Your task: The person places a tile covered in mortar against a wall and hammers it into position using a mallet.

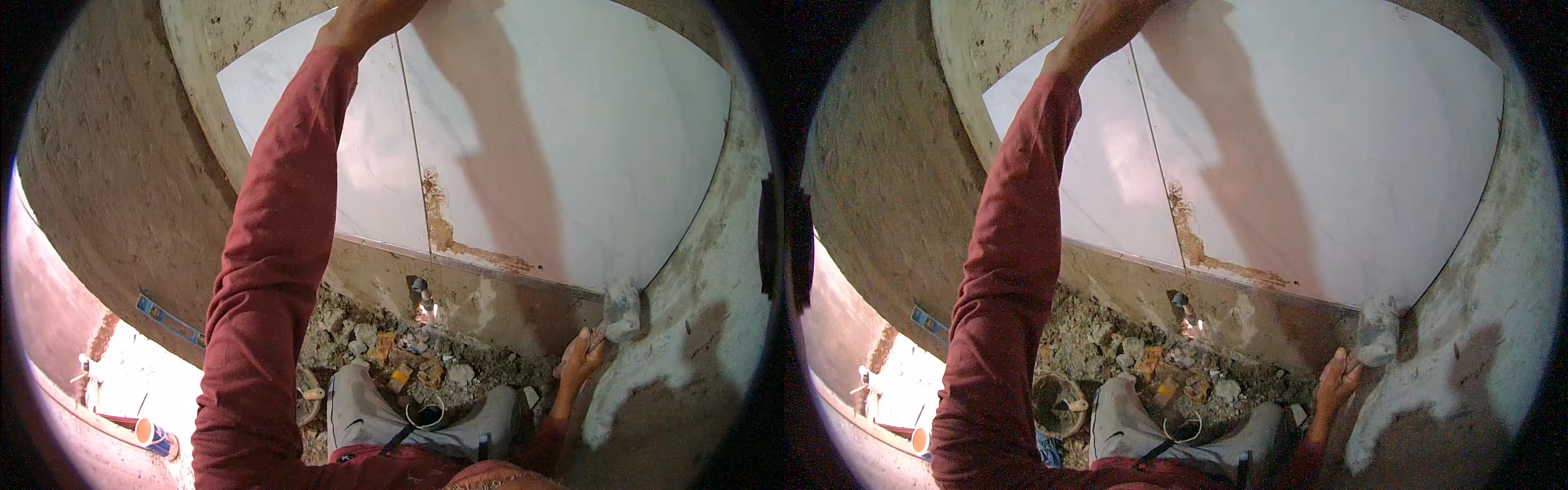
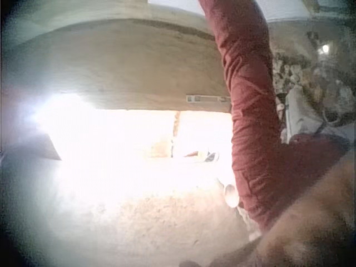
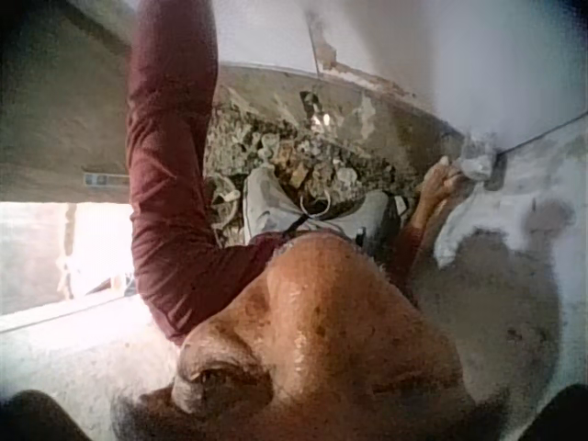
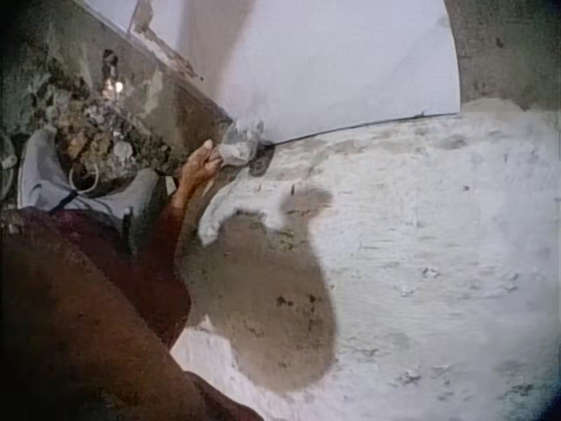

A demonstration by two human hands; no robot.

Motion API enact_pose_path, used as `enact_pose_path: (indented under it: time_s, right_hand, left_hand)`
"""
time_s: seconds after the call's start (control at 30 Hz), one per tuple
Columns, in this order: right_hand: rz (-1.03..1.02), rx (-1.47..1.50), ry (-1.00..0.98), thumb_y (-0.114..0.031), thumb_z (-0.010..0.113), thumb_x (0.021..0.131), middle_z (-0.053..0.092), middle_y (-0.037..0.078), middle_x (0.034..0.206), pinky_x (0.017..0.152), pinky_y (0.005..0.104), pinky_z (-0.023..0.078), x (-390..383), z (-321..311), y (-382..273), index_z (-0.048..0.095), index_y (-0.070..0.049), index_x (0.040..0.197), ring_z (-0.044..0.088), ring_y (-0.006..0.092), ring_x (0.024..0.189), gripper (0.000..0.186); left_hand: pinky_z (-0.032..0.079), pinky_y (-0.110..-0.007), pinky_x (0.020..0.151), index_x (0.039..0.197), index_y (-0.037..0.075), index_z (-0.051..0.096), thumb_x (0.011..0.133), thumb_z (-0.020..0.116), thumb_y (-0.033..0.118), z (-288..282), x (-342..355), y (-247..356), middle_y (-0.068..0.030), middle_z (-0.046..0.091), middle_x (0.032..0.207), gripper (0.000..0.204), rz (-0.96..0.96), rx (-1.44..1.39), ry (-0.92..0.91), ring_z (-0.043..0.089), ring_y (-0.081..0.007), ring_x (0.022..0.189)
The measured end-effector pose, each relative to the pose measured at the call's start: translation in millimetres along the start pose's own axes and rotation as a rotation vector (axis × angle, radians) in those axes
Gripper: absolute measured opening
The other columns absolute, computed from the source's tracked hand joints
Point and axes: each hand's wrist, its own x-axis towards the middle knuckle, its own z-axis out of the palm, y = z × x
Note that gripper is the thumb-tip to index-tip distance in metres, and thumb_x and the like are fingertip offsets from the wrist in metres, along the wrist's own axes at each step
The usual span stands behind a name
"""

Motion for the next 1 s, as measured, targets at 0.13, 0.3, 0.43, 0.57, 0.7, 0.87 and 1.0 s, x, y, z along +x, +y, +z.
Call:
enact_pose_path:
  time_s: [0.13,0.3,0.43,0.57,0.7,0.87,1.0]
  right_hand:
    - [-0.049,0.010,0.368,-0.028,0.056,0.106,0.056,0.002,0.084,0.072,0.0316,0.046,10.6,19.9,4.9,0.056,-0.001,0.102,0.052,0.0116,0.076,0.028]
    - [0.037,-0.201,0.447,-0.037,0.056,0.106,0.064,0.010,0.105,0.096,0.0371,0.050,37.9,37.4,2.6,0.053,0.002,0.144,0.059,0.0208,0.091,0.054]
    - [0.076,-0.370,0.425,-0.034,0.057,0.106,0.058,0.003,0.075,0.054,0.0279,0.046,44.6,-11.6,62.6,0.035,0.000,0.158,0.049,0.0135,0.058,0.066]
    - [0.164,-0.405,0.341,-0.047,0.059,0.104,0.070,0.017,0.111,0.084,0.0379,0.053,58.4,16.7,14.3,0.038,-0.001,0.157,0.065,0.0224,0.093,0.073]
    - [0.032,-0.206,0.312,-0.046,0.056,0.105,0.052,0.001,0.073,0.057,0.0322,0.045,58.4,-9.2,19.4,0.049,0.002,0.150,0.049,0.0131,0.064,0.066]
    - [0.041,-0.091,0.462,-0.041,0.056,0.106,0.059,0.006,0.081,0.070,0.0353,0.048,70.6,-7.1,36.3,0.058,0.008,0.133,0.053,0.0167,0.073,0.056]
    - [0.096,-0.257,0.362,-0.042,0.058,0.105,0.057,0.004,0.078,0.069,0.0320,0.046,63.7,-22.1,26.3,0.062,0.005,0.116,0.052,0.0143,0.071,0.048]
  left_hand:
    - [0.054,-0.048,0.084,0.107,0.003,0.078,0.096,0.066,0.041,-1.5,-0.6,9.8,-0.0231,0.074,0.097,0.041,-0.016,-0.176,-0.039,0.071,-0.0397,0.094]
    - [0.055,-0.046,0.085,0.111,0.004,0.077,0.094,0.070,0.040,4.1,-4.0,-4.8,-0.0212,0.075,0.102,0.041,0.023,-0.218,-0.053,0.072,-0.0386,0.096]
    - [0.055,-0.044,0.086,0.112,0.005,0.077,0.094,0.070,0.040,16.1,3.1,-6.7,-0.0199,0.075,0.102,0.040,0.066,-0.285,-0.027,0.072,-0.0365,0.095]
    - [0.054,-0.044,0.086,0.112,0.007,0.077,0.094,0.069,0.038,-3.0,0.9,0.6,-0.0200,0.075,0.101,0.037,0.004,-0.266,-0.173,0.072,-0.0339,0.095]
    - [0.053,-0.045,0.085,0.112,0.008,0.077,0.094,0.069,0.038,0.2,7.7,3.6,-0.0198,0.075,0.100,0.036,0.021,-0.206,-0.164,0.072,-0.0337,0.095]
    - [0.053,-0.044,0.086,0.111,0.008,0.078,0.095,0.067,0.039,-1.0,16.2,11.3,-0.0186,0.076,0.100,0.036,0.070,-0.228,-0.120,0.072,-0.0341,0.095]
    - [0.053,-0.044,0.087,0.110,0.007,0.078,0.095,0.067,0.041,0.7,19.1,2.5,-0.0183,0.076,0.101,0.039,0.082,-0.233,-0.129,0.072,-0.0343,0.095]
